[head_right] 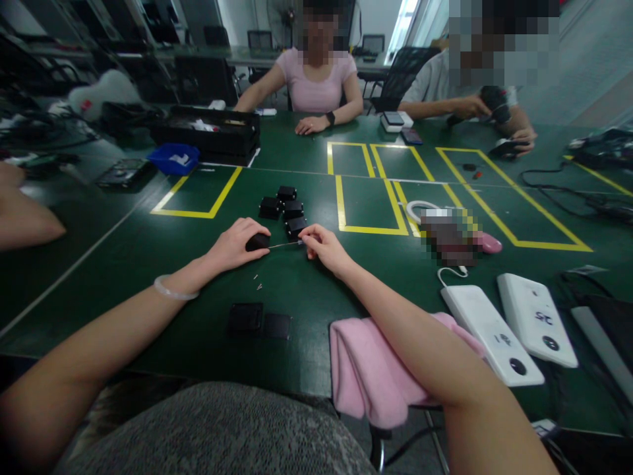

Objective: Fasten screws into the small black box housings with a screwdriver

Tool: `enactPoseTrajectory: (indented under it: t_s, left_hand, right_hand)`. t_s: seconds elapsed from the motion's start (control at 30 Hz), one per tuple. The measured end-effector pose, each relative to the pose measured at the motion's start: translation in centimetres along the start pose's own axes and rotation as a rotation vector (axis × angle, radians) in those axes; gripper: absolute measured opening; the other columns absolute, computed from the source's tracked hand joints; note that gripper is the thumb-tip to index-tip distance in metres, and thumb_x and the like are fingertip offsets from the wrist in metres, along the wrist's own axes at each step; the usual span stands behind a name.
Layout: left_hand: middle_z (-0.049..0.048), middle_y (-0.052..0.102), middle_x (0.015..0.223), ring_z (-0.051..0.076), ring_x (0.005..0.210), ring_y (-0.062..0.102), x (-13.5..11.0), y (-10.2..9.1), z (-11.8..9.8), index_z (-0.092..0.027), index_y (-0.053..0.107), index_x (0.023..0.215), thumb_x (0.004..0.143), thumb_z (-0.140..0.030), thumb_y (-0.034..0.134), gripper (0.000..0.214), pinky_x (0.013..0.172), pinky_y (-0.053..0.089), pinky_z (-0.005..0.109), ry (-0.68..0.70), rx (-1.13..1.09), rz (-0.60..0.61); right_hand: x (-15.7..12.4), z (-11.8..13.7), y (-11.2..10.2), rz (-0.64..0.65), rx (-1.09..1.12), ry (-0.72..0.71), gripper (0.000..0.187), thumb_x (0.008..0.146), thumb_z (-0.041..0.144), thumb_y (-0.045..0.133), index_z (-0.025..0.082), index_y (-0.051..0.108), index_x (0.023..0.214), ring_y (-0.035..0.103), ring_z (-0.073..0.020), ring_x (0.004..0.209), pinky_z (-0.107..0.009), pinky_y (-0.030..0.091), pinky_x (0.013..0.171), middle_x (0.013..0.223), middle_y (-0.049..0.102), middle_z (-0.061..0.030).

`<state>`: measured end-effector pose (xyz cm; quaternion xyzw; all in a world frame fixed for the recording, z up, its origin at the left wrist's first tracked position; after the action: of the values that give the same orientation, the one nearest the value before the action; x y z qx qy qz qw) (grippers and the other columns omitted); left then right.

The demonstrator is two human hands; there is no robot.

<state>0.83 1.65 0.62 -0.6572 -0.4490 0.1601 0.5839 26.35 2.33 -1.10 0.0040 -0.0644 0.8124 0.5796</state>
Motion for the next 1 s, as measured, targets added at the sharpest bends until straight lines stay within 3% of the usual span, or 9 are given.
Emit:
enactPoseTrajectory:
  t_s: [0.43,0.67,1.0]
  left_hand:
    - [0.008,0.066,0.118,0.03,0.114,0.059,-0.03,0.12,0.16,-0.022,0.063,0.119,0.091,-0.029,0.074,0.031,0.088,0.054,0.042,0.007,-0.012,-0.004]
    - [0.008,0.066,0.119,0.03,0.114,0.059,-0.01,0.13,0.17,-0.022,0.063,0.119,0.091,-0.029,0.074,0.031,0.089,0.054,0.043,0.003,-0.024,-0.004]
    - [0.0078,0.066,0.118,0.03,0.113,0.059,0.01,-0.03,0.04,-0.023,0.064,0.118,0.09,-0.029,0.074,0.03,0.089,0.054,0.043,0.0,-0.026,-0.003]
  right_hand:
    - [-0.14,0.16,0.32,0.045,0.076,0.004,0.022,0.094,0.04,0.065,0.019,0.06,0.095,0.046,-0.0098,0.047,-0.026,0.04,0.056,0.05,0.041,0.0119]
    - [-0.19,0.34,0.14,0.005,0.001,0.013,0.011,0.092,0.029,0.062,0.019,0.06,0.098,0.051,-0.0104,0.05,-0.025,0.038,0.055,0.054,0.052,0.0091]
    - [-0.12,0.24,0.32,0.041,0.059,0.013,0.021,0.093,0.039,0.066,0.02,0.06,0.094,0.046,-0.0103,0.048,-0.026,0.041,0.057,0.05,0.041,0.0117]
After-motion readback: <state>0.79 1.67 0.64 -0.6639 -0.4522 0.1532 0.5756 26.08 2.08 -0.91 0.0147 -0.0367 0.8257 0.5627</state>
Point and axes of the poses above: each hand's wrist, its own x-axis towards the middle knuckle, its own y-axis out of the palm, z = x × y, the point moved 2 cm from there along x, towards the middle knuckle
